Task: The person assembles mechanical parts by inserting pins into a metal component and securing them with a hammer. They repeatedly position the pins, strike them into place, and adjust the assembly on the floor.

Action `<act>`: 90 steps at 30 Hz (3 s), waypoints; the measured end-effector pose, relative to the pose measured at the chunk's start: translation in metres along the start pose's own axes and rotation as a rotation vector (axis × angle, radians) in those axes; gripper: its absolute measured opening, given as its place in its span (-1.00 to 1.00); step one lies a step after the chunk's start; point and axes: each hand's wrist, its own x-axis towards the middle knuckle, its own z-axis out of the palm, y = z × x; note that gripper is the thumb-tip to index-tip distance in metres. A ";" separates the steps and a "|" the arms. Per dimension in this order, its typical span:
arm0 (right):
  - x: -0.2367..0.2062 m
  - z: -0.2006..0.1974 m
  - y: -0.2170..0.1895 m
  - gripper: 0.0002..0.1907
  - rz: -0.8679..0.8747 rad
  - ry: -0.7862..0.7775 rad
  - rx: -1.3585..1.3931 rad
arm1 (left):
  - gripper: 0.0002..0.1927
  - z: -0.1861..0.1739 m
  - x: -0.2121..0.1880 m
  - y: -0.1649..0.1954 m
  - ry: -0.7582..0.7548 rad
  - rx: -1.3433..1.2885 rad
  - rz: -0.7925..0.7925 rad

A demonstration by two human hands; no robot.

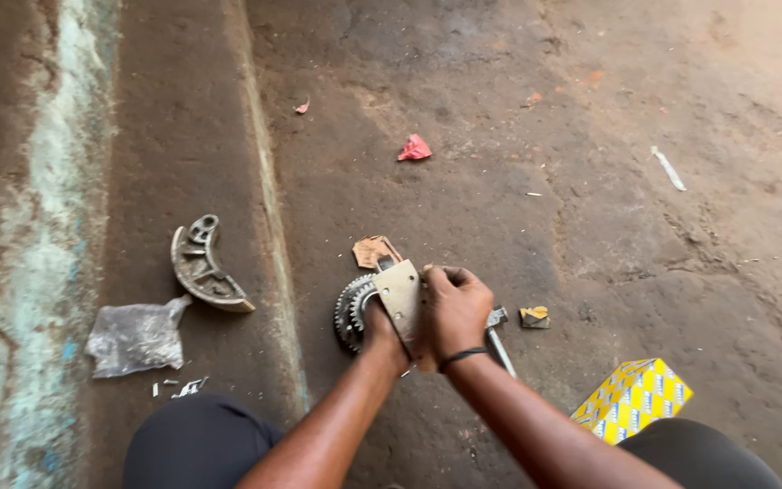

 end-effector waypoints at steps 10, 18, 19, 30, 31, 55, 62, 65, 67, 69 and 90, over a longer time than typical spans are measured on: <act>0.015 -0.049 -0.062 -0.83 0.186 -0.449 -0.013 | -0.43 0.019 -0.009 0.014 0.162 0.114 -0.067; 0.015 -0.049 -0.068 -0.75 0.339 -0.553 -0.004 | -0.52 0.021 0.007 0.030 0.087 0.118 -0.007; 0.015 -0.049 -0.068 -0.74 0.318 -0.558 -0.024 | -0.51 0.023 0.007 0.032 0.120 0.107 -0.026; -0.007 -0.036 -0.053 -0.74 -0.090 -0.696 -0.466 | -0.60 -0.008 0.023 0.056 -0.029 -0.086 0.146; -0.009 -0.035 -0.050 -0.76 -0.199 -0.688 -0.560 | -0.60 -0.013 0.025 0.056 0.014 -0.110 0.154; -0.024 -0.015 -0.057 -0.84 -0.225 -0.682 -0.765 | -0.51 0.048 -0.014 0.053 0.585 -0.020 0.318; -0.041 -0.016 -0.043 -0.84 -0.569 -0.592 -0.645 | -0.68 0.022 0.003 0.054 0.377 -0.127 0.387; -0.040 -0.015 -0.040 -0.84 -0.569 -0.593 -0.659 | -0.67 0.021 0.004 0.055 0.366 -0.160 0.386; -0.038 -0.014 -0.041 -0.83 -0.488 -0.576 -0.701 | -0.64 0.023 0.003 0.056 0.343 -0.175 0.377; -0.035 -0.013 -0.043 -0.83 -0.486 -0.578 -0.699 | -0.62 0.027 0.002 0.058 0.334 -0.171 0.357; -0.040 -0.011 -0.022 -0.72 -1.212 -0.417 -0.739 | -0.34 0.026 0.009 0.067 0.539 -0.177 0.373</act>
